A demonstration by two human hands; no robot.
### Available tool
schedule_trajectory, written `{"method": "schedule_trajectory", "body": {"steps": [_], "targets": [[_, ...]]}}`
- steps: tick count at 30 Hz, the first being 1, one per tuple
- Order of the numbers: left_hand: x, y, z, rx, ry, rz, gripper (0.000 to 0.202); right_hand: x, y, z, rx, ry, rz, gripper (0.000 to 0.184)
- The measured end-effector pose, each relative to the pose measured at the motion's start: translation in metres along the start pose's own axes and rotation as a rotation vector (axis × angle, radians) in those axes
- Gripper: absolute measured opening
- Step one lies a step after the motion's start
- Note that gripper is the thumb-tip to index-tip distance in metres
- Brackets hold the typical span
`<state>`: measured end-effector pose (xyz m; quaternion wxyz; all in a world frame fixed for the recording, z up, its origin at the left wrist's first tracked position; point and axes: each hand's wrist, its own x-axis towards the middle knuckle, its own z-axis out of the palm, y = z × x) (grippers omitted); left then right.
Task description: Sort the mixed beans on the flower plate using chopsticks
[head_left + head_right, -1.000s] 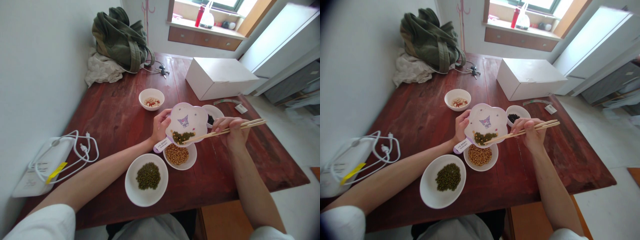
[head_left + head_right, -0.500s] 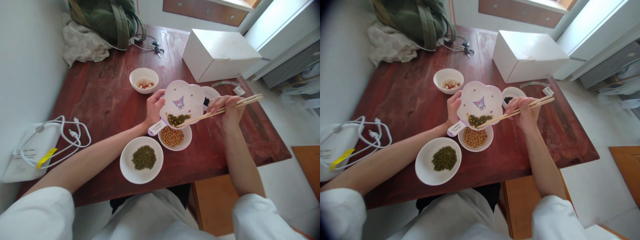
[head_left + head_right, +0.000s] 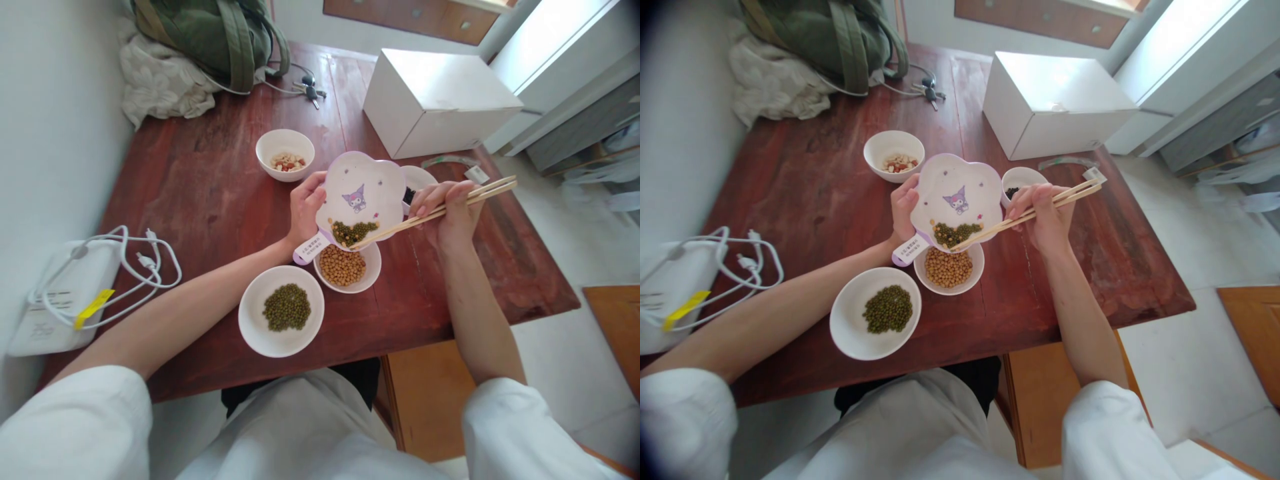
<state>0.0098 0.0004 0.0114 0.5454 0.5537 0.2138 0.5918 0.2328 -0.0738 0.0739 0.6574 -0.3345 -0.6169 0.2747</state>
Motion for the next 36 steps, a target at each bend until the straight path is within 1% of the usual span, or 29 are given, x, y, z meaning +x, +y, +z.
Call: {"method": "schedule_trajectory", "body": {"steps": [3,7,13,23,26,30,33,36], "targets": [[-0.0004,-0.0045,-0.0019,-0.003,-0.013,0.038,0.063,-0.0005,0.0002,0.0004,0.014,-0.004,0.0,0.058],[-0.0019,-0.0097,-0.0034,-0.034,-0.015,0.036,0.057,-0.0019,-0.0002,0.0006,0.032,-0.004,0.002,0.058],[-0.0031,-0.009,-0.0043,-0.029,-0.026,0.045,0.053,-0.0015,-0.0004,0.0001,0.081,-0.041,0.003,0.055],[-0.0032,-0.005,-0.0037,-0.019,-0.025,0.021,0.057,-0.0011,-0.0013,0.0006,0.067,-0.037,-0.008,0.054],[-0.0032,-0.0061,-0.0032,-0.028,-0.022,0.011,0.056,-0.0012,-0.0013,0.0003,0.052,-0.015,-0.012,0.053],[-0.0027,-0.0095,-0.0029,-0.026,-0.017,0.036,0.052,-0.0011,-0.0017,-0.0003,0.02,0.004,0.032,0.057],[-0.0013,-0.0099,-0.0019,-0.008,0.002,0.051,0.057,-0.0007,-0.0015,-0.0009,0.001,0.018,0.042,0.059],[0.0,-0.0082,-0.001,0.01,0.006,0.031,0.063,-0.0004,-0.0007,-0.0018,-0.015,0.031,0.039,0.061]]}}
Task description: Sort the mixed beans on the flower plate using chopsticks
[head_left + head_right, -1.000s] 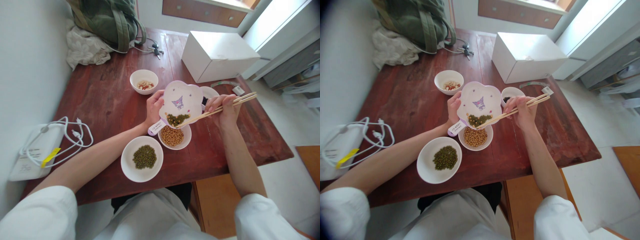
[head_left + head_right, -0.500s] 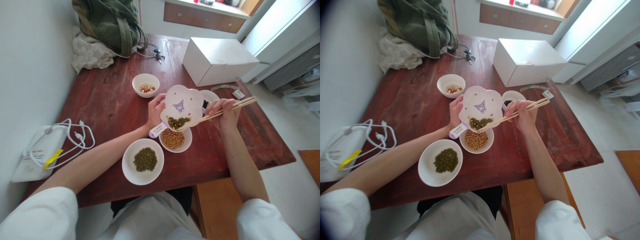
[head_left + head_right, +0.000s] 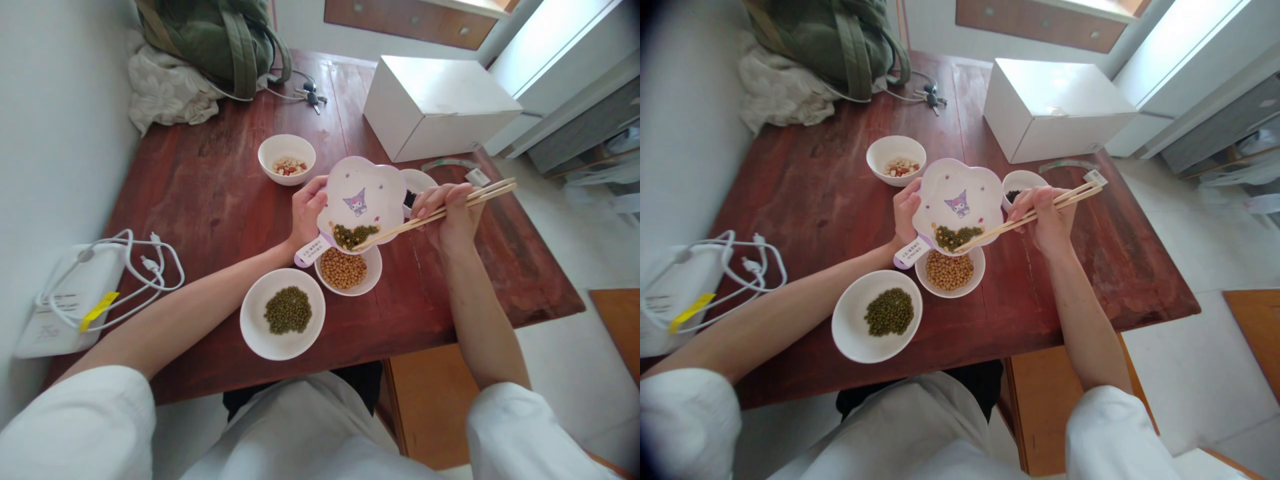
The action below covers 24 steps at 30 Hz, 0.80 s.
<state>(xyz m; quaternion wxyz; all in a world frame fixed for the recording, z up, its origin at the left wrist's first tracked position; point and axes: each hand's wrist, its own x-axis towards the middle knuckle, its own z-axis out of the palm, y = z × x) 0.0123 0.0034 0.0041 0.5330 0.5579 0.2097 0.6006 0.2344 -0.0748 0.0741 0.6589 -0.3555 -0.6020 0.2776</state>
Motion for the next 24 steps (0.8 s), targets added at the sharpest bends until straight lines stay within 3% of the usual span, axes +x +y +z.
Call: {"method": "schedule_trajectory", "body": {"steps": [24], "targets": [[-0.0041,0.0036,-0.0025,-0.047,-0.032,-0.023,0.052,-0.0008,0.0,-0.0012,0.015,-0.015,0.006,0.06]]}}
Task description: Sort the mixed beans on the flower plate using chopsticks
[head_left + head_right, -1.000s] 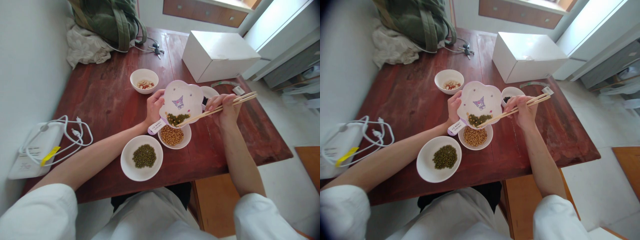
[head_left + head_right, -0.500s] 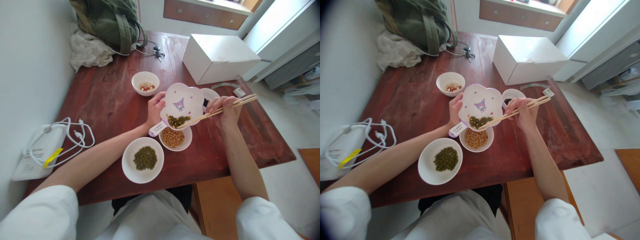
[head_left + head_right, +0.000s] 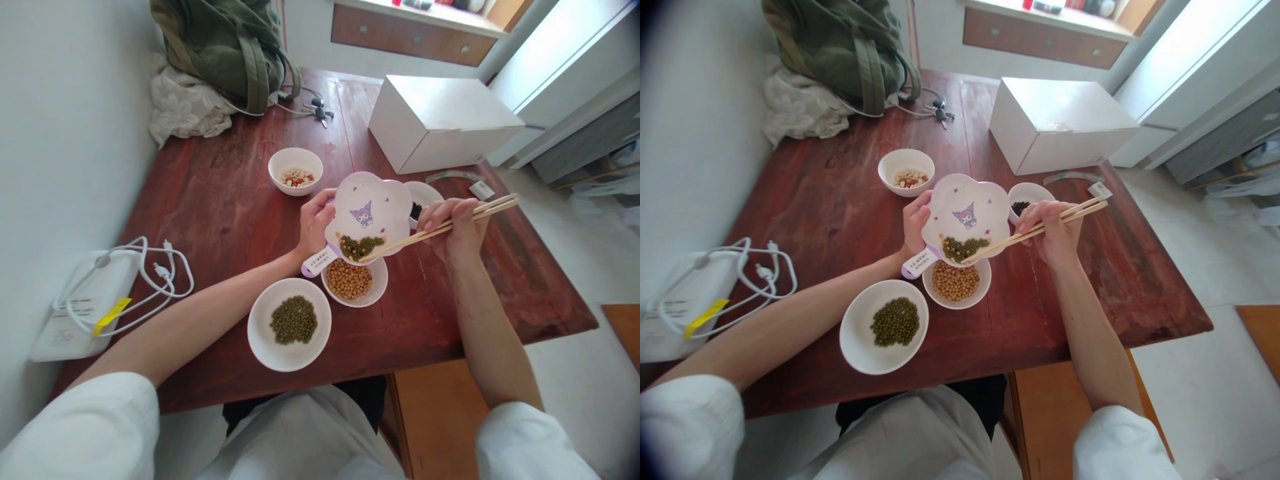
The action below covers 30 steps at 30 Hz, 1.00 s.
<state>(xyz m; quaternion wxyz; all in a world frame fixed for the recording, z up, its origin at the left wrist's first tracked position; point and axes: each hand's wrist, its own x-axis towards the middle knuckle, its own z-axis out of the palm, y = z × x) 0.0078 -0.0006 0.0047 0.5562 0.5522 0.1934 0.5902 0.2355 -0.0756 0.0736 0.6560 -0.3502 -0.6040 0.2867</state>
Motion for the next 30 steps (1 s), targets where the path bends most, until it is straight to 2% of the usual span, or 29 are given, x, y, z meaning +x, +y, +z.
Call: {"method": "schedule_trajectory", "body": {"steps": [12,30], "targets": [[0.0013,0.0013,-0.001,0.037,0.013,-0.022,0.058,-0.003,0.0027,0.0065,-0.034,0.084,0.062,0.056],[0.0023,0.0063,0.0013,-0.017,0.055,-0.031,0.057,-0.0059,0.0017,0.0001,-0.046,0.021,0.045,0.047]]}}
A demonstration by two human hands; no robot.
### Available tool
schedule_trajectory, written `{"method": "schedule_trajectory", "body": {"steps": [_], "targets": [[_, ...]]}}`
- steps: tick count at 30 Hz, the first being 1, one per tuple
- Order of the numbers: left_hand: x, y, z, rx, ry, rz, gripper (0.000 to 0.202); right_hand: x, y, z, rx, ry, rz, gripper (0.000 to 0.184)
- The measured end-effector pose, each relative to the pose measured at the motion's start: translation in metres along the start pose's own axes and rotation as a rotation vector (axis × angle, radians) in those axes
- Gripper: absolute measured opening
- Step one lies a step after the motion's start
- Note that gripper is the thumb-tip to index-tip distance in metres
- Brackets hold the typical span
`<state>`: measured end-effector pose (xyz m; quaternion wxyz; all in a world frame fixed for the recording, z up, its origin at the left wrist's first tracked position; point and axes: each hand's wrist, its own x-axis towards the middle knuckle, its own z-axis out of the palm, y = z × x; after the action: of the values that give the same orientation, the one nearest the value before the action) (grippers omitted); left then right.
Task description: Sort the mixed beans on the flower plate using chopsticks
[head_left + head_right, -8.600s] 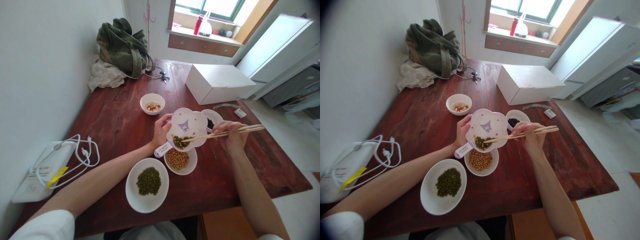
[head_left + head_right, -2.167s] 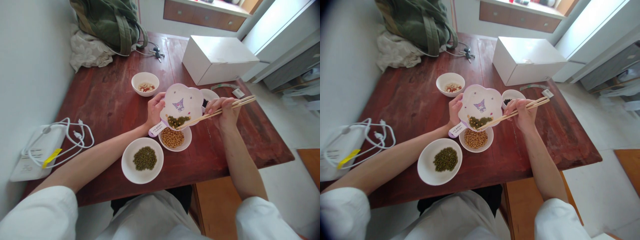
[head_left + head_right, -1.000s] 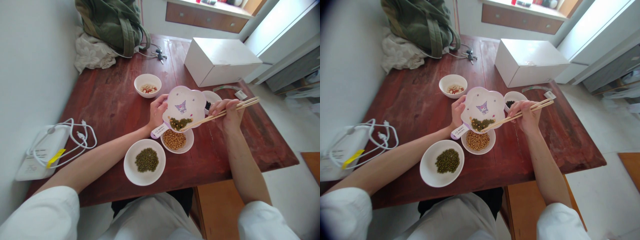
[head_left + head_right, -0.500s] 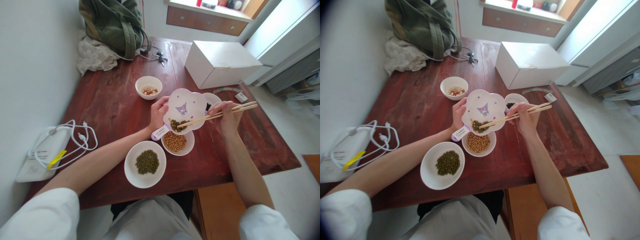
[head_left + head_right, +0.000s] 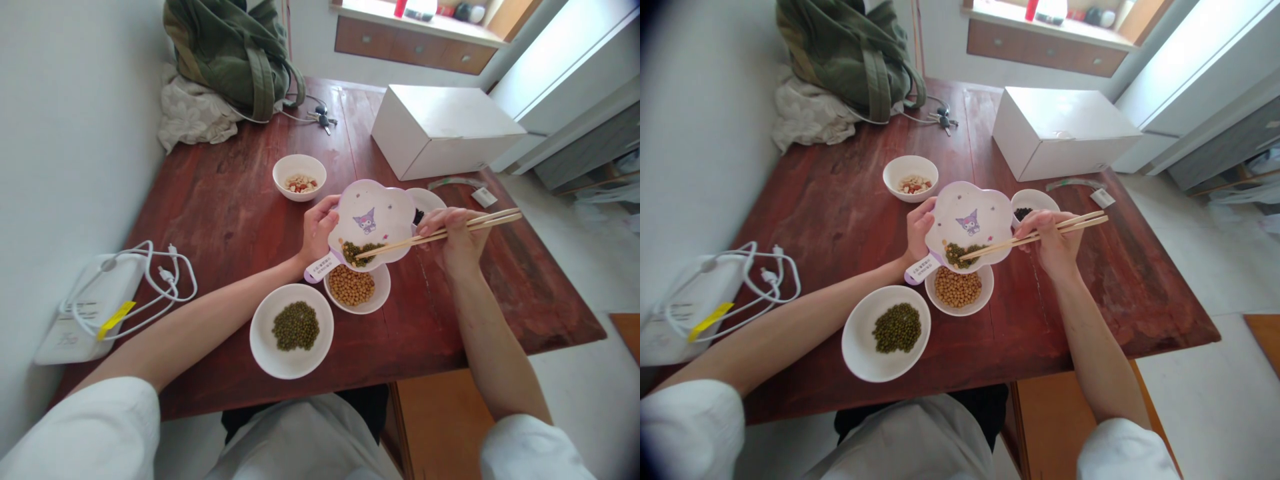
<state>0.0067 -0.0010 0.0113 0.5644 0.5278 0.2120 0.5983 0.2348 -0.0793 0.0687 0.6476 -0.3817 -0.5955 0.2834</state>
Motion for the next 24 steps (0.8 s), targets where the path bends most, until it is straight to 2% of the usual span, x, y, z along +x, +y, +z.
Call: {"method": "schedule_trajectory", "body": {"steps": [12,24], "targets": [[0.0,0.0014,0.0014,-0.053,-0.008,-0.024,0.057,-0.0015,0.0046,-0.0001,0.063,-0.024,-0.01,0.043],[-0.0003,0.0021,0.0014,-0.033,-0.005,-0.019,0.059,0.0,0.003,0.0016,0.097,-0.018,0.028,0.052]]}}
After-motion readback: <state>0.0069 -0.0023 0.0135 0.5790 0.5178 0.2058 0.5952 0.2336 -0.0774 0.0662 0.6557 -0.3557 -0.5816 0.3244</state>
